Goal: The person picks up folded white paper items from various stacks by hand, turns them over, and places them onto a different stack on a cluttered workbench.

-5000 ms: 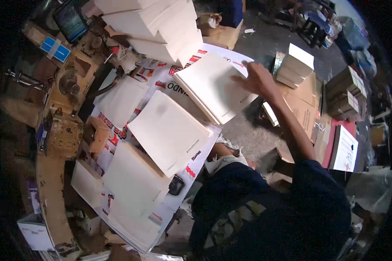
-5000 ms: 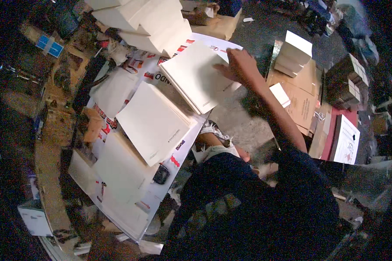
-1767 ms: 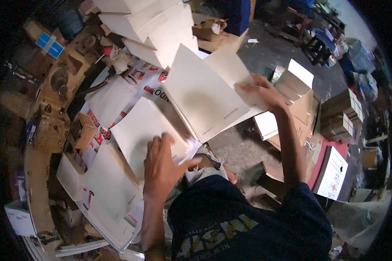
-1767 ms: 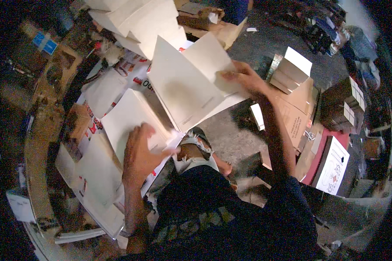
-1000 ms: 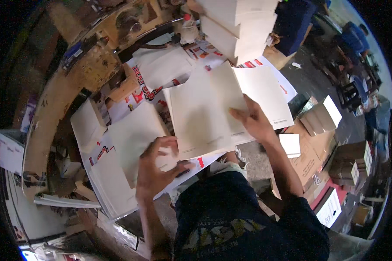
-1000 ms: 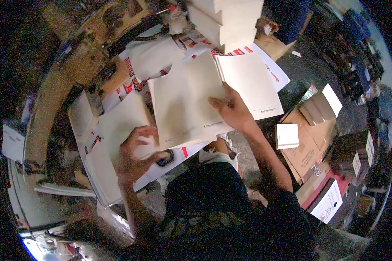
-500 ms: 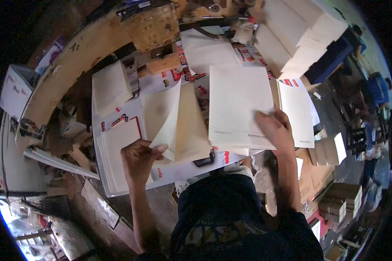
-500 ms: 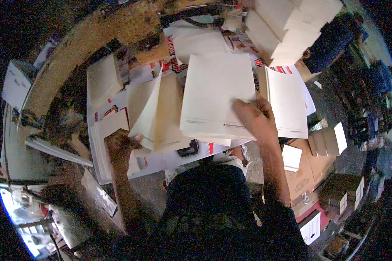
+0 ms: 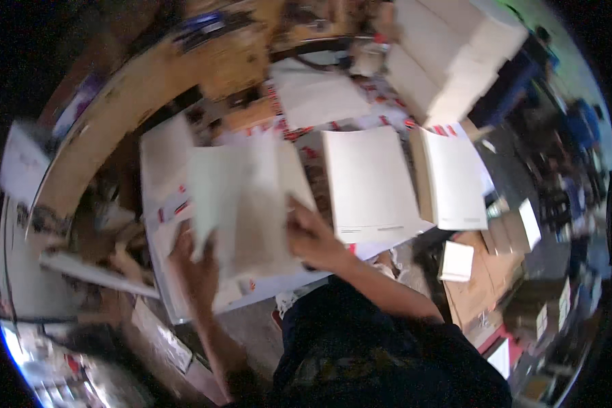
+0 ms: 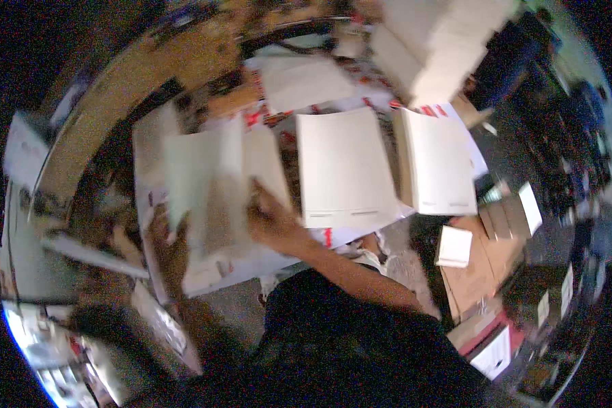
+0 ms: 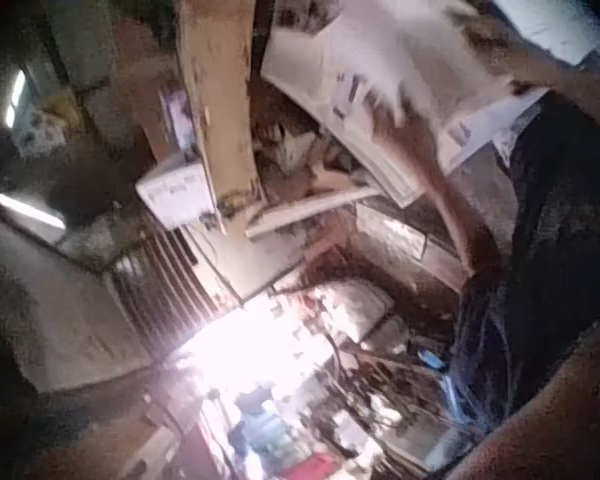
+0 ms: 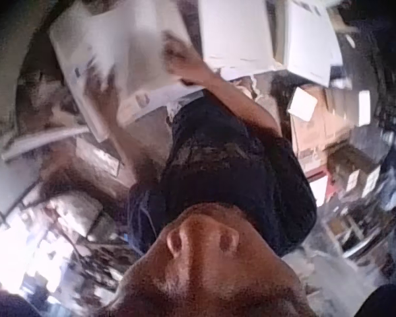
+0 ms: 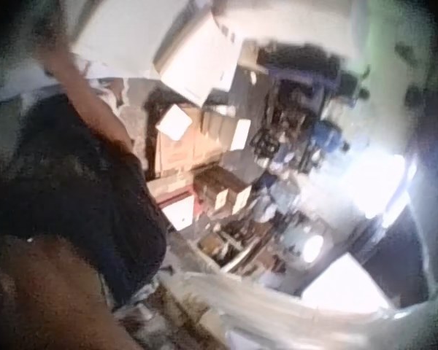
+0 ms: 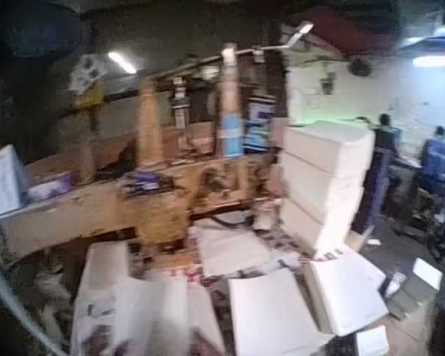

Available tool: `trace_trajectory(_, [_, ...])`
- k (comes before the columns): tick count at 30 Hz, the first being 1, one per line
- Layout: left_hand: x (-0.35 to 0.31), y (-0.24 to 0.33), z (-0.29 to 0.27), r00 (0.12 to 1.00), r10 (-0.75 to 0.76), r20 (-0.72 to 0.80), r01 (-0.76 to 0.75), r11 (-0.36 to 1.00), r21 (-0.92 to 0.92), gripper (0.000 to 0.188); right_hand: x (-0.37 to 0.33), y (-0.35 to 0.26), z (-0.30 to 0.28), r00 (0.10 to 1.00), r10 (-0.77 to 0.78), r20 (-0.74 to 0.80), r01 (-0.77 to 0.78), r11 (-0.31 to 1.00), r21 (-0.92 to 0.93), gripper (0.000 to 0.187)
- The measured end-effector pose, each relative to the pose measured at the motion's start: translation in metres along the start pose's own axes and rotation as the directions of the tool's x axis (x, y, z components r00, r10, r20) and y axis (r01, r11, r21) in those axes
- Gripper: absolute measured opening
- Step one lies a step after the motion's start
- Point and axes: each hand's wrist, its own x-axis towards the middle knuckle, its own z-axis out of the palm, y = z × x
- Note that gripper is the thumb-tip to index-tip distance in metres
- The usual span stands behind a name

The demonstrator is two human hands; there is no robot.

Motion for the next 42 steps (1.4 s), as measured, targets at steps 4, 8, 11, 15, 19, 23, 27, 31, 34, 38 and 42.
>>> trace_trajectory(4, [-0.017, -0.185, -0.084, 0.983, 0.090, -0.162, -0.071, 0.990, 0.120, 0.061, -0.022, -0.059, 0.027, 0.963, -0.226, -0.148, 0.008, 0.571, -0.821, 0.053])
trace_trajectory(8, [-0.035, -0.214, -0.080, 0.993, -0.121, 0.015, 0.122, 0.991, -0.056, 0.051, -0.087, -0.157, -0.037, 0.692, -0.647, -0.321, -0.336, 0.105, -0.936, 0.034])
trace_trajectory(11, [-0.055, -0.320, -0.065, 0.953, -0.299, 0.051, 0.281, 0.935, 0.218, 0.041, -0.160, -0.211, -0.100, 0.529, -0.848, -0.044, -0.701, -0.407, -0.585, 0.041])
trace_trajectory(15, [-0.048, -0.288, -0.052, 0.962, -0.269, 0.048, 0.266, 0.962, 0.061, 0.049, -0.215, -0.228, -0.136, 0.500, -0.847, -0.181, -0.813, -0.387, -0.434, 0.043])
trace_trajectory(19, [0.004, -0.132, -0.034, 0.990, -0.023, -0.139, 0.114, 0.705, 0.700, 0.044, -0.211, -0.224, -0.127, 0.549, -0.832, -0.073, -0.758, -0.459, -0.463, 0.038])
trace_trajectory(23, [0.003, 0.079, 0.072, 0.864, 0.503, -0.036, -0.504, 0.863, -0.030, 0.026, -0.200, -0.231, -0.122, 0.467, -0.881, -0.074, -0.753, -0.352, -0.557, 0.023])
trace_trajectory(27, [-0.019, 0.174, 0.149, 0.662, 0.621, 0.418, -0.519, 0.783, -0.342, 0.037, -0.204, -0.247, -0.137, 0.403, -0.889, -0.219, -0.593, -0.071, -0.802, 0.022])
trace_trajectory(31, [-0.009, 0.174, 0.174, 0.542, 0.530, 0.652, -0.386, 0.846, -0.368, 0.042, -0.216, -0.265, -0.149, 0.443, -0.714, -0.542, -0.558, 0.254, -0.790, 0.031])
trace_trajectory(34, [-0.003, 0.165, 0.163, 0.552, 0.480, 0.682, -0.243, 0.875, -0.419, 0.026, -0.218, -0.270, -0.143, 0.517, -0.609, -0.602, -0.540, 0.314, -0.781, 0.040])
trace_trajectory(38, [-0.001, 0.132, 0.123, 0.826, 0.239, 0.510, 0.055, 0.867, -0.496, 0.018, -0.218, -0.266, -0.138, 0.536, -0.544, -0.645, -0.462, 0.451, -0.764, 0.049])
trace_trajectory(42, [0.002, 0.069, 0.074, 0.963, 0.142, 0.230, 0.059, 0.722, -0.690, 0.048, -0.195, -0.257, -0.111, 0.513, -0.559, -0.652, -0.258, 0.623, -0.738, 0.050])
